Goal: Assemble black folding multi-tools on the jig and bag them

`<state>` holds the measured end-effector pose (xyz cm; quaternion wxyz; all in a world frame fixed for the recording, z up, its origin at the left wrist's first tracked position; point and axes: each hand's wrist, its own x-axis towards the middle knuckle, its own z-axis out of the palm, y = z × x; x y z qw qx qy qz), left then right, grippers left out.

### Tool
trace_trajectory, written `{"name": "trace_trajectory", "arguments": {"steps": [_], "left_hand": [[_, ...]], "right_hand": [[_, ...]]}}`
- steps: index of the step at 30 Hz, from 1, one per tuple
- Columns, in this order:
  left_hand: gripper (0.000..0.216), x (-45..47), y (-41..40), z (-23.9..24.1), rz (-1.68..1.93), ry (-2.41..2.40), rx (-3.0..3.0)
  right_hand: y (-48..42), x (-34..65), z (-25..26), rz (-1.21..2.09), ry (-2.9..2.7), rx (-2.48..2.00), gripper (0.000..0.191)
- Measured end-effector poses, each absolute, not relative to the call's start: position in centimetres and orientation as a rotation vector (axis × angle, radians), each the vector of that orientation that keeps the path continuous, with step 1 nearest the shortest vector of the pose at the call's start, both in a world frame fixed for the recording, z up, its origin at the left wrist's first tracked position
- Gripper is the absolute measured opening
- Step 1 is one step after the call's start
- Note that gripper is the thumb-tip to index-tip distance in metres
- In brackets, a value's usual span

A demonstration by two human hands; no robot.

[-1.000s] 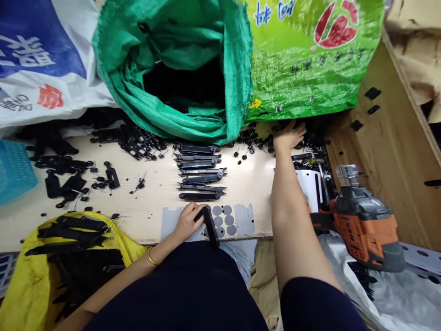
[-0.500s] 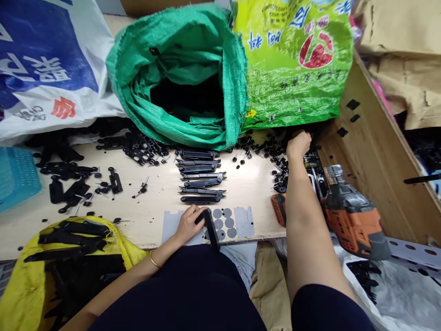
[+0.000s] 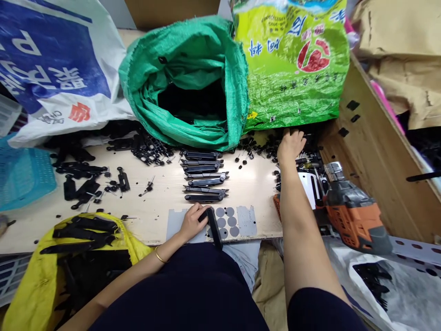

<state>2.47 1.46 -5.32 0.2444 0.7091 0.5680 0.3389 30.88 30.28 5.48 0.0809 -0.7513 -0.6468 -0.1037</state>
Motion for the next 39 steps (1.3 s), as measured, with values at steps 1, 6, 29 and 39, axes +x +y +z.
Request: {"name": "trace_trajectory", "arguments": {"steps": [1,6,29,39], "left_hand": [[0.031,2.5,1.4,-5.3,0.924,1.552,1.936],[0.032,2.2,1.0,-4.6,0.823,1.633,1.949],[0.021,2.7,2.3,1.5,0.471,1.424,1.655],[0.036,4.7,1.3,1.7,0.56,1.321,1.418]], "right_hand": [[28.7,30.1,5.6,-0.304,-1.903,-2.191,0.027],[18.7,27.9,6.1,0.095,-1.772,-1.911,0.021],[10.0,25.5,1.0,1.056,-1.512,-2.082,0.021],[5.6,20.3,3.8,1.471,-0.579,-1.446,0.011]]}}
